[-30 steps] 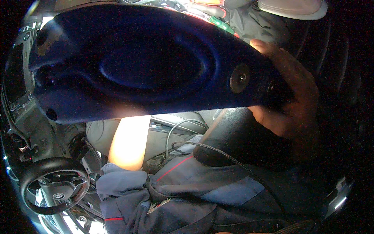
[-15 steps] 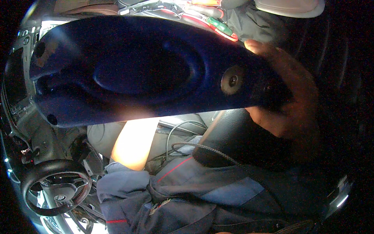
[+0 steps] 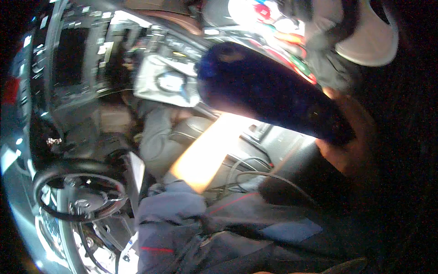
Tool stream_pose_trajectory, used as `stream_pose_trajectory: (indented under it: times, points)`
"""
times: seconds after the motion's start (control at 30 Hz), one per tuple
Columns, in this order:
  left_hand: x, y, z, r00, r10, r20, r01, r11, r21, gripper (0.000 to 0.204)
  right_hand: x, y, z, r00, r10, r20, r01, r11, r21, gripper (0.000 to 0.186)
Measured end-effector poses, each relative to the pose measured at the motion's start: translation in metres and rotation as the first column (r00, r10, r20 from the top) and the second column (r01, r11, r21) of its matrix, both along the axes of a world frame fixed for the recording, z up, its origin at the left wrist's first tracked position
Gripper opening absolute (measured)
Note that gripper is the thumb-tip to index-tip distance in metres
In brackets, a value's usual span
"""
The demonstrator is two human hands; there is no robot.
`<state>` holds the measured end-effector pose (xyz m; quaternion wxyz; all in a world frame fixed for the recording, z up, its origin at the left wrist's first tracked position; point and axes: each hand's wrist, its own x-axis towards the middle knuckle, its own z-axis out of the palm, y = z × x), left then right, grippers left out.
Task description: The person sits in the driver's seat of a car and works on the center console area. They receive a small cylindrical object from another person, then use a flashlight and a screwdriver to manipulate components and wires inside the dashboard.
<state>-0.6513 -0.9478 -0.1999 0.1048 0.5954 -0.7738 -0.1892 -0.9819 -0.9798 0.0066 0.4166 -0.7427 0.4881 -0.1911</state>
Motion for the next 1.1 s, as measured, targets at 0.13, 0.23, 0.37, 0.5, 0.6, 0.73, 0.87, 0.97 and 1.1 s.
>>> stream_pose_trajectory:
  times: [0.13,0.23,0.37,0.5,0.6,0.73,0.87,0.97,1.1]
  points:
    - [-0.005,0.005,-0.001,0.998,0.021,-0.052,-0.020,1.000,0.016,0.035,-0.003,-0.003,-0.006,0.999,0.037,0.021,-0.035,0.996,-0.086,0.070]
    - [-0.009,0.006,-0.001,0.996,0.026,-0.091,-0.023,0.999,0.027,0.034,-0.005,-0.002,-0.007,1.000,0.011,0.002,-0.011,0.999,-0.032,0.069]
    - [-0.019,0.007,0.000,0.992,0.022,-0.126,-0.017,0.999,0.044,0.034,-0.004,-0.001,-0.003,1.000,-0.017,0.018,0.016,0.999,0.039,0.070]
    - [-0.030,0.004,-0.012,0.984,-0.019,-0.178,0.031,0.997,0.065,0.033,-0.005,-0.005,0.002,0.998,0.038,0.058,-0.040,0.998,0.040,0.072]
    - [-0.030,0.001,-0.022,0.976,-0.065,-0.206,0.080,0.995,0.063,0.033,-0.006,-0.004,0.003,0.999,0.042,-0.005,-0.042,0.999,0.024,0.073]
    - [-0.030,0.007,-0.011,0.976,-0.128,-0.175,0.132,0.991,0.014,0.032,-0.006,-0.005,0.003,0.998,0.042,0.039,-0.043,0.999,0.013,0.074]
    - [-0.018,0.020,0.031,0.976,-0.174,-0.133,0.168,0.984,-0.056,0.022,-0.004,-0.008,0.001,0.997,0.055,0.048,-0.054,0.998,-0.019,0.074]
    - [-0.011,0.028,0.055,0.887,0.007,-0.462,0.125,0.959,0.254,0.021,-0.001,-0.007,-0.002,0.997,0.041,0.062,-0.039,0.998,-0.039,0.074]
    - [-0.007,0.040,0.068,0.177,0.717,-0.674,0.349,0.595,0.724,0.017,-0.001,-0.005,-0.003,0.999,0.038,-0.030,-0.039,0.998,-0.050,0.074]
